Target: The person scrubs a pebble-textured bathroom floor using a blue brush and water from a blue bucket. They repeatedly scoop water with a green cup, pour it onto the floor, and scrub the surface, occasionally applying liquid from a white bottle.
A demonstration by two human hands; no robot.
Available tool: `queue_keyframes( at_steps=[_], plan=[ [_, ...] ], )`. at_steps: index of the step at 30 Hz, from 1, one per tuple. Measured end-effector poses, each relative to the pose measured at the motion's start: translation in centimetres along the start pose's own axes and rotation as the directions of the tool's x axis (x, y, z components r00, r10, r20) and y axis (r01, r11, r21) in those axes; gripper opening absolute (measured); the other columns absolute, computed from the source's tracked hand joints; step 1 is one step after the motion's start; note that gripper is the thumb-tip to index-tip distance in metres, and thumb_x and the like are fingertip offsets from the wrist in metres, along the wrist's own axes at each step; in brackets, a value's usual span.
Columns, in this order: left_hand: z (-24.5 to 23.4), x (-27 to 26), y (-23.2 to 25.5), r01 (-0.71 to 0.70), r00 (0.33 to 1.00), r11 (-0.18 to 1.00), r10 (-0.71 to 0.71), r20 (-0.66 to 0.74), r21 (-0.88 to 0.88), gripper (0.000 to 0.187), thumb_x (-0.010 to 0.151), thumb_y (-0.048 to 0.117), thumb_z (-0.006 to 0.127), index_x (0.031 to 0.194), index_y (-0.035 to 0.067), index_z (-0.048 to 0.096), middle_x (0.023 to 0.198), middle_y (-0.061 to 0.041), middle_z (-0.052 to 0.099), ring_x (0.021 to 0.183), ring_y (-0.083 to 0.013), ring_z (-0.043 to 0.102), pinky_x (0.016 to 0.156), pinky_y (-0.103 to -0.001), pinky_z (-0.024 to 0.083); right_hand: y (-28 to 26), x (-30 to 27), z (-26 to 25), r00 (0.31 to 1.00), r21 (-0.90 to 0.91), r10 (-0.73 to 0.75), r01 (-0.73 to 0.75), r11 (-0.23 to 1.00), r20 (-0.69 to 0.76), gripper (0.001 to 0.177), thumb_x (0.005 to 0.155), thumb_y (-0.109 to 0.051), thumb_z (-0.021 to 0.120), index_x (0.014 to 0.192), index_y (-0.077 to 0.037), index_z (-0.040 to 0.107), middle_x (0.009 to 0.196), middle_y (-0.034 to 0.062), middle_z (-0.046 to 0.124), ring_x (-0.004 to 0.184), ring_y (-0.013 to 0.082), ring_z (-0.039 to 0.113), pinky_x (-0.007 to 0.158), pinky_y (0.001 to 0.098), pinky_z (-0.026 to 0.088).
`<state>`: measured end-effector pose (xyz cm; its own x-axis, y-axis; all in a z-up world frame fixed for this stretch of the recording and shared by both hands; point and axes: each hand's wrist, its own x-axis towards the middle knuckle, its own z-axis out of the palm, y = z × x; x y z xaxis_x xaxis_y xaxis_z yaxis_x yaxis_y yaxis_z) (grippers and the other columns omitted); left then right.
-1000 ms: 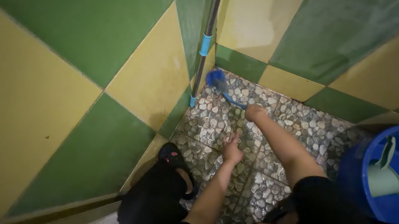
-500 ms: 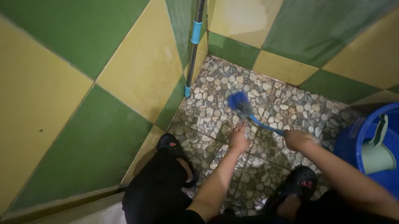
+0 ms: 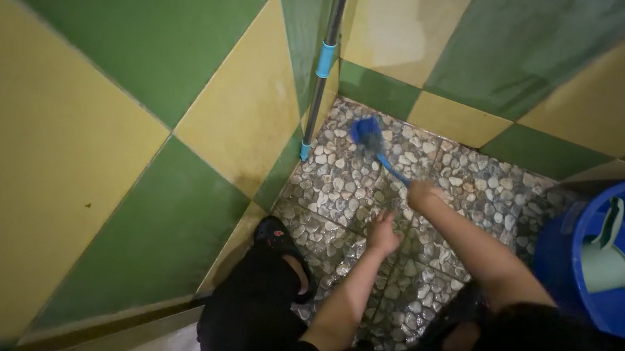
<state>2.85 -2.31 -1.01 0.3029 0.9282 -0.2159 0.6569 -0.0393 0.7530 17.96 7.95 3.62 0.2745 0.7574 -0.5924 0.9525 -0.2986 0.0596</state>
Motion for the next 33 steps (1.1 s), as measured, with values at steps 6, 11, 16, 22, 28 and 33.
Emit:
queue_keyframes(
  at_steps=[6,11,16,22,28,33],
  plan=[
    [-0.7,1.4,-0.8,0.022,0.999,0.999,-0.02,-0.028,0.049,0.078,0.08,0.022,0.083,0.15,0.011,0.049,0.159,-0.02,0.044,0.145,-0.0396,0.042,0.122,-0.044,0.034,-6.9,6.0,-5.2,0.997,-0.03,-0.066,0.065,0.997,-0.037,0.035,0.092,-0.017,0.063,0.123,-0.005,0.075,0.129,0.0174,0.073,0.116,0.0334,0.072,0.089,0.0456,0.061],
    [-0.6,1.5,-0.7,0.066,0.998,0.998,-0.066,0.006,-0.018,0.087,0.077,0.02,0.082,0.156,0.019,0.045,0.161,-0.017,0.039,0.143,-0.0383,0.041,0.118,-0.046,0.034,-2.4,5.7,-5.6,0.982,-0.076,-0.146,0.138,0.988,-0.121,0.036,0.091,-0.014,0.059,0.123,-0.007,0.074,0.129,0.0182,0.072,0.118,0.0325,0.07,0.097,0.0444,0.056],
    [-0.7,1.2,-0.9,0.037,0.999,0.999,-0.037,-0.004,-0.013,0.086,0.076,0.025,0.085,0.154,0.019,0.047,0.162,-0.015,0.041,0.146,-0.0379,0.04,0.12,-0.048,0.032,6.2,3.2,-6.5,0.996,-0.01,-0.008,0.007,1.0,-0.085,0.037,0.095,-0.018,0.055,0.124,-0.005,0.074,0.134,0.0198,0.069,0.123,0.0362,0.068,0.101,0.0467,0.055],
    [-1.9,1.0,-2.7,0.14,0.99,0.989,-0.14,0.002,-0.049,0.087,0.076,0.025,0.086,0.154,0.018,0.046,0.161,-0.017,0.038,0.149,-0.0409,0.032,0.121,-0.049,0.029,11.5,-0.8,-10.2,0.991,-0.07,0.127,-0.13,0.989,-0.053,0.036,0.095,-0.024,0.059,0.123,-0.01,0.076,0.136,0.0151,0.069,0.126,0.0317,0.067,0.103,0.0479,0.053],
    [-2.2,1.4,-3.9,0.104,0.99,0.989,-0.113,-0.085,-0.102,0.085,0.075,0.028,0.085,0.151,0.014,0.05,0.16,-0.021,0.041,0.147,-0.0419,0.038,0.121,-0.047,0.034,2.7,3.7,-6.6,0.986,-0.14,-0.161,0.153,0.978,-0.046,0.033,0.098,-0.019,0.053,0.121,-0.01,0.073,0.127,0.0193,0.07,0.117,0.0312,0.069,0.1,0.0463,0.054],
    [-1.2,2.4,-3.4,0.098,0.992,0.994,-0.101,-0.071,-0.047,0.084,0.076,0.03,0.088,0.149,0.013,0.05,0.157,-0.021,0.042,0.148,-0.0466,0.03,0.123,-0.051,0.026,-5.8,8.6,-4.8,0.956,0.007,-0.265,0.268,0.963,-0.13,0.033,0.09,-0.017,0.056,0.111,-0.001,0.077,0.116,0.026,0.073,0.109,0.0385,0.072,0.095,0.0473,0.056]
  ],
)
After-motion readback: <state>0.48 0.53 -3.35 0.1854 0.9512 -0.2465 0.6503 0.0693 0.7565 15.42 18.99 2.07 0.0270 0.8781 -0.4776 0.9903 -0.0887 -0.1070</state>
